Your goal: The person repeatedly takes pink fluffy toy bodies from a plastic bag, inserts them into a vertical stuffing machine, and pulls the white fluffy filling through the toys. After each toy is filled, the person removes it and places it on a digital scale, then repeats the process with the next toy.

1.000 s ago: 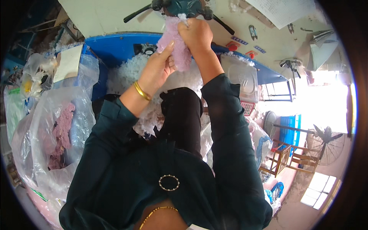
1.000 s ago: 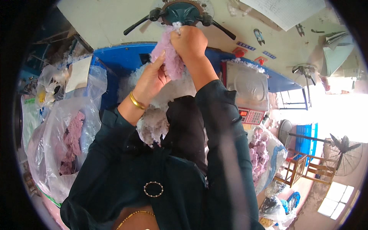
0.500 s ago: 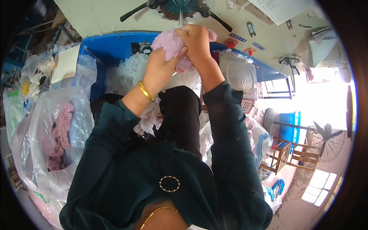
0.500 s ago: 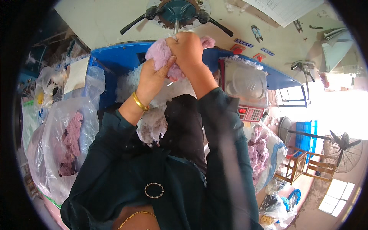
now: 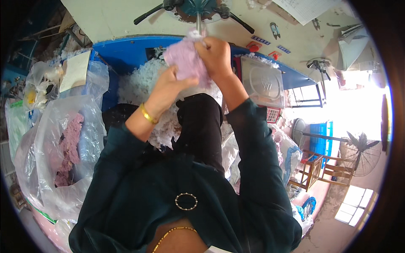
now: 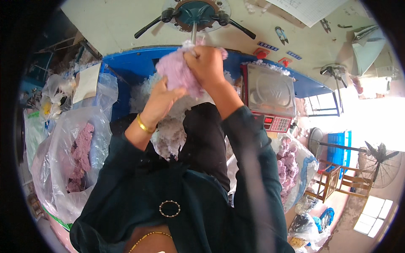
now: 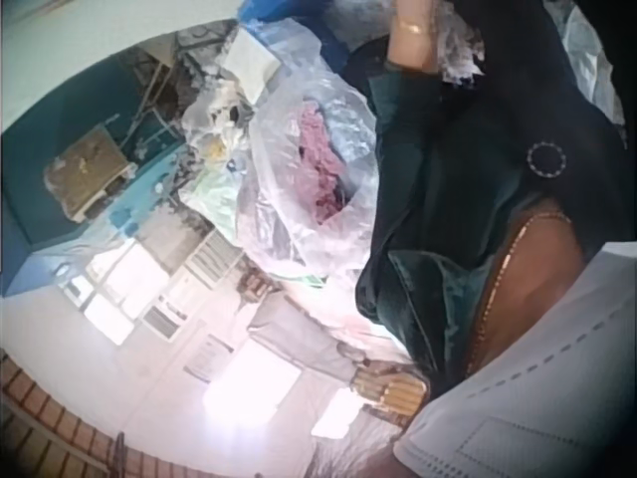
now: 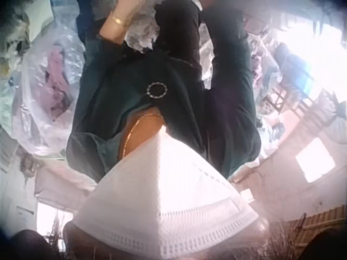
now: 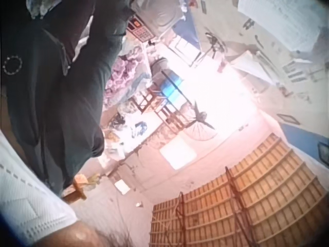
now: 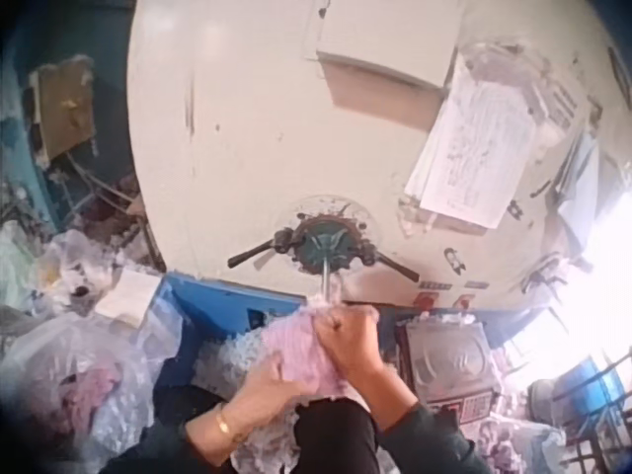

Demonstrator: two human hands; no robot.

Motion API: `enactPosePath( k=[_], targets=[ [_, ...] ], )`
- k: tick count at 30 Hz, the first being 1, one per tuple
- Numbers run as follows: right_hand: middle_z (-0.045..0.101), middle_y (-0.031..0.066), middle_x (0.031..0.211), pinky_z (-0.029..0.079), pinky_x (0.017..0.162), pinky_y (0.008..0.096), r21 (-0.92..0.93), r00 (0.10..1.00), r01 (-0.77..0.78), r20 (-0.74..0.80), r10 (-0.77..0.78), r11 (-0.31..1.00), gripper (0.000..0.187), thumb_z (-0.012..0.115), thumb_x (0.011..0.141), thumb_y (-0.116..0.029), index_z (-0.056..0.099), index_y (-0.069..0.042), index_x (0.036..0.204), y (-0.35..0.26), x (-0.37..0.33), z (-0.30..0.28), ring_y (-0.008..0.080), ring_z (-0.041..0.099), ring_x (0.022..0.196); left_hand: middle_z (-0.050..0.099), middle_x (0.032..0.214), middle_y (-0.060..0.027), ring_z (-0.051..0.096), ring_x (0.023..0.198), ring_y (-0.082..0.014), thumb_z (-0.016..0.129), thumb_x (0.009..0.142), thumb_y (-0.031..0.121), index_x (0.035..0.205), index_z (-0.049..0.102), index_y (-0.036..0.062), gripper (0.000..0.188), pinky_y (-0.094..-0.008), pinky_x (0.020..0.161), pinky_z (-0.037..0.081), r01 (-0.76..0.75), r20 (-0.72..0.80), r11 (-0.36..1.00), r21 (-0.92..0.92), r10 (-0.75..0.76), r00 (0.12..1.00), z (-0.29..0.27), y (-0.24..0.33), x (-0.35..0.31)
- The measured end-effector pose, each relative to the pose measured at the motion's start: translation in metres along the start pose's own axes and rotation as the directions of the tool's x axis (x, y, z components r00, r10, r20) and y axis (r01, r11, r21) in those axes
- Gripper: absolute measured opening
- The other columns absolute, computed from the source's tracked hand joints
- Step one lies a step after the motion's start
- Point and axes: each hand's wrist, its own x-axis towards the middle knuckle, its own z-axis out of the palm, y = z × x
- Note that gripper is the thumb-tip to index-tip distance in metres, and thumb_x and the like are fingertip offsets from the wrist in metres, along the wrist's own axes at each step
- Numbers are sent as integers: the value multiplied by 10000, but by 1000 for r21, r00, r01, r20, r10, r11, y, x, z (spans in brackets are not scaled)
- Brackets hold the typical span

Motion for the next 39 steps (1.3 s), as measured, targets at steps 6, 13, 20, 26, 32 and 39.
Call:
enactPosePath(
  k=[6, 13, 20, 26, 32, 39],
  targets=[
    [364, 74, 502, 311, 438, 302, 348, 996, -47, 84, 19, 936, 300, 642, 740, -120, 429, -3, 564, 21, -21, -6, 115, 318, 490, 541, 1277, -100, 545, 1153, -211, 538, 939, 185, 1276, 492, -4, 389, -340, 959, 459, 112, 321, 904, -412, 29, 947, -1, 9, -12],
    [419, 93, 543, 346, 473, 296, 478, 999, 2, -42, 20, 879, 201, 596, 761, -99, 505, 9, 618, 35, -5, 10, 134, 414, 501, 538, 1106, -102, 534, 974, -183, 566, 687, -113, 1029, 616, 5, 365, -299, 787, 446, -377, 91, 840, 391, 372, 924, 13, -6, 32],
    [418, 149, 535, 348, 448, 347, 162, 984, 179, -40, -174, 971, 236, 615, 702, -106, 457, -5, 559, 11, -19, -5, 279, 408, 453, 504, 1267, -58, 497, 1153, -140, 613, 831, -38, 1095, 613, 20, 271, -312, 994, 412, 115, 200, 945, -307, -54, 978, 8, 8, -5],
    [434, 208, 557, 349, 423, 394, -10, 991, 40, -124, -41, 999, 305, 639, 665, -211, 461, -3, 531, -8, 23, 6, 363, 428, 457, 645, 1042, -82, 614, 985, -158, 676, 823, 66, 1138, 571, -19, 343, -289, 855, 500, 187, 115, 934, -303, -159, 981, 5, 38, 32],
    [392, 168, 505, 323, 418, 366, 111, 999, 32, -30, -29, 993, 274, 655, 665, -108, 444, -15, 518, -16, -20, -8, 258, 400, 418, 545, 1252, -120, 544, 1144, -222, 686, 769, 16, 1295, 450, -26, 577, -365, 982, 440, 238, 354, 905, -352, -107, 929, -10, 24, -2],
    [522, -38, 547, 361, 472, 247, 647, 904, -420, 358, 232, 637, 214, 627, 771, -58, 537, -45, 578, 4, -17, -26, 21, 438, 549, 574, 1221, -73, 593, 1069, -217, 540, 939, 331, 1338, 435, 89, 478, -352, 792, 555, 498, 536, 684, -533, -182, 824, -15, 23, 17]
  ],
)
